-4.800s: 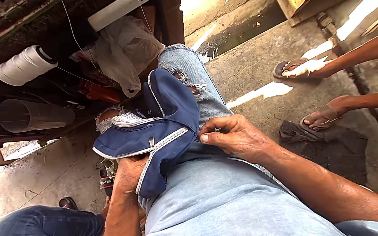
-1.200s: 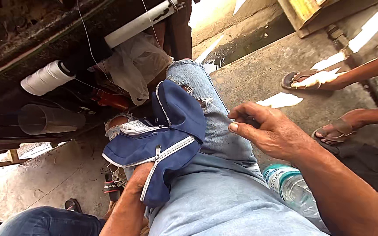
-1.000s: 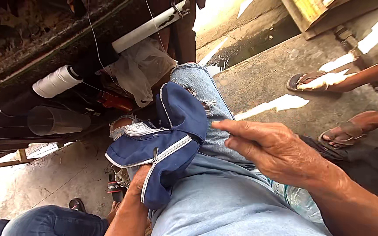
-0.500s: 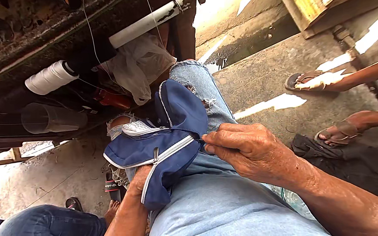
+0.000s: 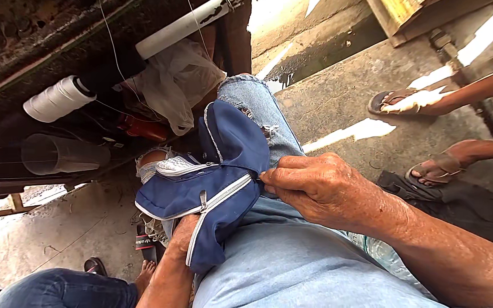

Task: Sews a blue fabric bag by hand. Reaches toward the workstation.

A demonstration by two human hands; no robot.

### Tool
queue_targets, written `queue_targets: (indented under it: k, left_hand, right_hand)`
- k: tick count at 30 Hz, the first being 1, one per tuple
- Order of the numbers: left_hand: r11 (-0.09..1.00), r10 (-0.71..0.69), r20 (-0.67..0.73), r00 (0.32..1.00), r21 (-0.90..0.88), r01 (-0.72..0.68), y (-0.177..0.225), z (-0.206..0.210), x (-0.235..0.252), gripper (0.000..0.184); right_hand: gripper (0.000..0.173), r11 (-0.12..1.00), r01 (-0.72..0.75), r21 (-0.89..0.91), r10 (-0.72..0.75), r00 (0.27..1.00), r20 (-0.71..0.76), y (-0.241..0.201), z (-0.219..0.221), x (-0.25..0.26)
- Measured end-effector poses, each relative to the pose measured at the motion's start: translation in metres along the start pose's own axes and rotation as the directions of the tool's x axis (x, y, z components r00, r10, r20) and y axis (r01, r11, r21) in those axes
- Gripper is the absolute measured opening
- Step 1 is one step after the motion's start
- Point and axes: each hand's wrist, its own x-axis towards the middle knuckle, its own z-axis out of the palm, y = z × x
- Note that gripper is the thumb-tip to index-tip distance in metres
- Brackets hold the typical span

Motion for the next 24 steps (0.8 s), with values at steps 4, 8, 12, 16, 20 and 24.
queue_targets:
  k: [4,8,12,16,20,24]
  left_hand:
    - [0.999,0.023,0.069,0.997,-0.051,-0.019,0.002,0.003,-0.002,0.009]
    - [0.997,0.002,0.109,0.994,0.071,-0.01,0.018,0.006,-0.003,0.014]
    - [0.951,-0.056,0.187,0.981,0.31,-0.005,0.026,0.009,0.008,0.024]
    - [0.946,-0.061,0.2,0.978,0.324,-0.007,0.02,0.011,0.011,0.024]
    - [0.974,-0.033,0.177,0.984,0.224,-0.008,0.013,0.015,0.011,0.023]
    - [0.996,-0.05,0.178,0.983,0.086,0.035,0.009,0.018,0.014,0.02]
  right_hand:
    - [0.018,0.997,0.023,-0.08,-0.021,0.999,0.026,0.0,-0.001,0.002]
    - [0.017,0.986,0.05,-0.161,-0.042,0.998,0.053,0.0,0.0,0.002]
    - [0.015,0.959,0.101,-0.266,-0.083,0.994,0.078,-0.003,0.002,0.002]
    - [0.014,0.946,0.118,-0.303,-0.088,0.99,0.111,-0.004,0.006,0.002]
    - [0.012,0.946,0.045,-0.321,-0.003,0.992,0.129,-0.008,0.012,0.004]
    - [0.013,0.926,-0.004,-0.376,0.053,0.991,0.121,-0.012,0.016,0.005]
